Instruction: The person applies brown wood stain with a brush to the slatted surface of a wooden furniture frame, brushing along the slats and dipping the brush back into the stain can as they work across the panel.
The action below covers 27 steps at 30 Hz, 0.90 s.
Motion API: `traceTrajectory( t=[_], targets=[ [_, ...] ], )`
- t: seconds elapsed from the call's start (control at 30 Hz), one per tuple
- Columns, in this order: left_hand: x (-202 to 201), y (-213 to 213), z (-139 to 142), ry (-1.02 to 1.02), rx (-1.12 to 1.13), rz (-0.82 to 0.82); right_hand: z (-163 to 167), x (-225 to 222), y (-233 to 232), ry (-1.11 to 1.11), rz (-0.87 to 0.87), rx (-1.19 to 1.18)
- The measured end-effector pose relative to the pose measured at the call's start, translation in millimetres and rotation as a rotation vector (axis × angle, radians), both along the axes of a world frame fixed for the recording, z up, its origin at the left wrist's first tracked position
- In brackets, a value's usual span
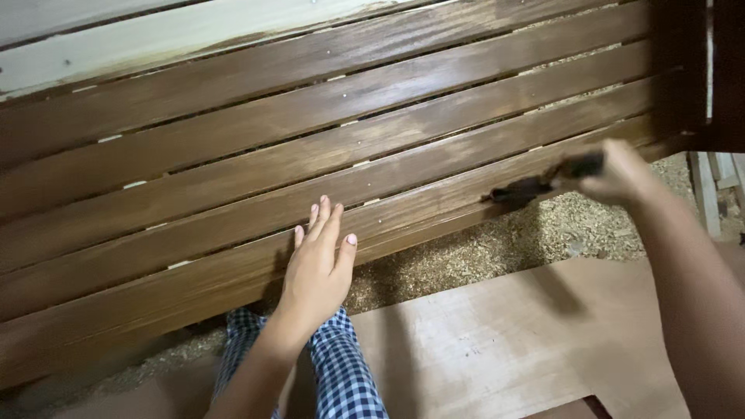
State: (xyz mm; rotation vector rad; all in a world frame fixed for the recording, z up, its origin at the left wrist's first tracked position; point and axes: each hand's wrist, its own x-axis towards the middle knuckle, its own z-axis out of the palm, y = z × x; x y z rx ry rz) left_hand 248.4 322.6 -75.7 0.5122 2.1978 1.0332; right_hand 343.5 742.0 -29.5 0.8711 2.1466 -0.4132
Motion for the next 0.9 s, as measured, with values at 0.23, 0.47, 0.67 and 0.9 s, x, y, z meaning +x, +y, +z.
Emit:
traceTrajectory(
  t=[0.23,0.47,0.67,0.9],
  targets=[
    [2,-5,-4,0.014,-0.003,0.005,-29,-7,4,-0.028,0.194,-0.043],
    [-7,-19,3,0.007,-0.001,0.032,-27,27,89,0.215,0.124,0.148],
    [-19,-56,7,0.027,-0.031,0.035,-36,29,75,0.052,-0.079,0.332],
    [-35,-118,14,0.011,-0.015,0.103,-46,60,-68,0.357,-0.068,0.168]
  ],
)
